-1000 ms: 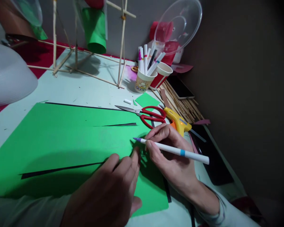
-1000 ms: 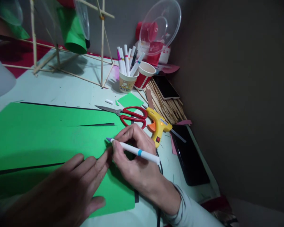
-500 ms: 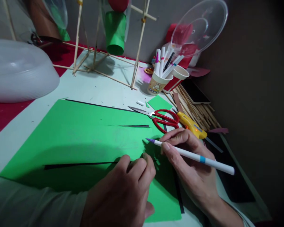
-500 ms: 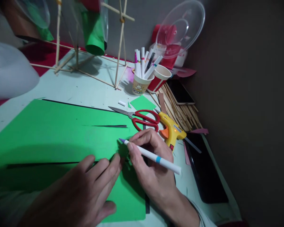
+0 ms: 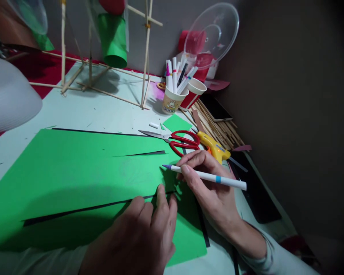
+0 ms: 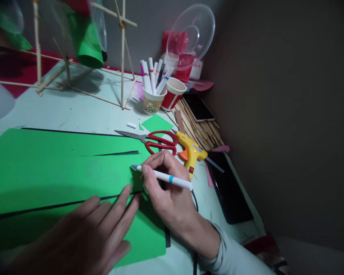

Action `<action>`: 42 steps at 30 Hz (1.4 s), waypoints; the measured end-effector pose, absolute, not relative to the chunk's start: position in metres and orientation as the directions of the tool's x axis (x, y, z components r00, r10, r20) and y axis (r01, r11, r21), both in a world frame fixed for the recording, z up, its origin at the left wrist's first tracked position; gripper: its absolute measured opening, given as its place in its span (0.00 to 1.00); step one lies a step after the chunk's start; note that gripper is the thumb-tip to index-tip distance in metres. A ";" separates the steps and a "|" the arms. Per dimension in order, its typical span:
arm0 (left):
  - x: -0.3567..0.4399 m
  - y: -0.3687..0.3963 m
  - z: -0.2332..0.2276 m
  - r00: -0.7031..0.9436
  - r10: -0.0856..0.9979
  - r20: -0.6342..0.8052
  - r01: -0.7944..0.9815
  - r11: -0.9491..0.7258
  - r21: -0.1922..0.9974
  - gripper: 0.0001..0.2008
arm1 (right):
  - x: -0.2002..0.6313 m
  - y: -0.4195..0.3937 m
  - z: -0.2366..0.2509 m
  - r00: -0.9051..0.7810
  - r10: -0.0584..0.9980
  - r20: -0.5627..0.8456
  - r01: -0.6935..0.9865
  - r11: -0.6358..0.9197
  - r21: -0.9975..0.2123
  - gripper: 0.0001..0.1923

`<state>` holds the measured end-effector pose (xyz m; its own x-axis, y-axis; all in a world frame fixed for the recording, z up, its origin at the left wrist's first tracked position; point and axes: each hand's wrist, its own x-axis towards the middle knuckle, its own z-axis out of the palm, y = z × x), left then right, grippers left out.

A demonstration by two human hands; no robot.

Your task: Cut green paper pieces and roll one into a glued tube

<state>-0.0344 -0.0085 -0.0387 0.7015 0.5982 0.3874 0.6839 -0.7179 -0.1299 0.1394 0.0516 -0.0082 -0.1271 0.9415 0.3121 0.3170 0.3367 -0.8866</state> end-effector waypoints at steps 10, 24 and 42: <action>-0.036 -0.004 -0.046 0.710 0.540 0.452 0.670 -0.717 -0.195 0.19 | 0.139 0.053 -0.012 -0.105 0.937 0.333 0.340 0.349 -0.873 0.08; -0.034 -0.004 -0.046 0.711 0.530 0.462 0.666 -0.719 -0.200 0.19 | 0.140 0.052 -0.021 -0.185 0.932 0.311 0.296 0.355 -0.887 0.03; -0.030 -0.003 -0.044 0.725 0.522 0.450 0.654 -0.726 -0.212 0.16 | 0.140 0.054 -0.022 -0.205 0.933 0.296 0.302 0.348 -0.887 0.03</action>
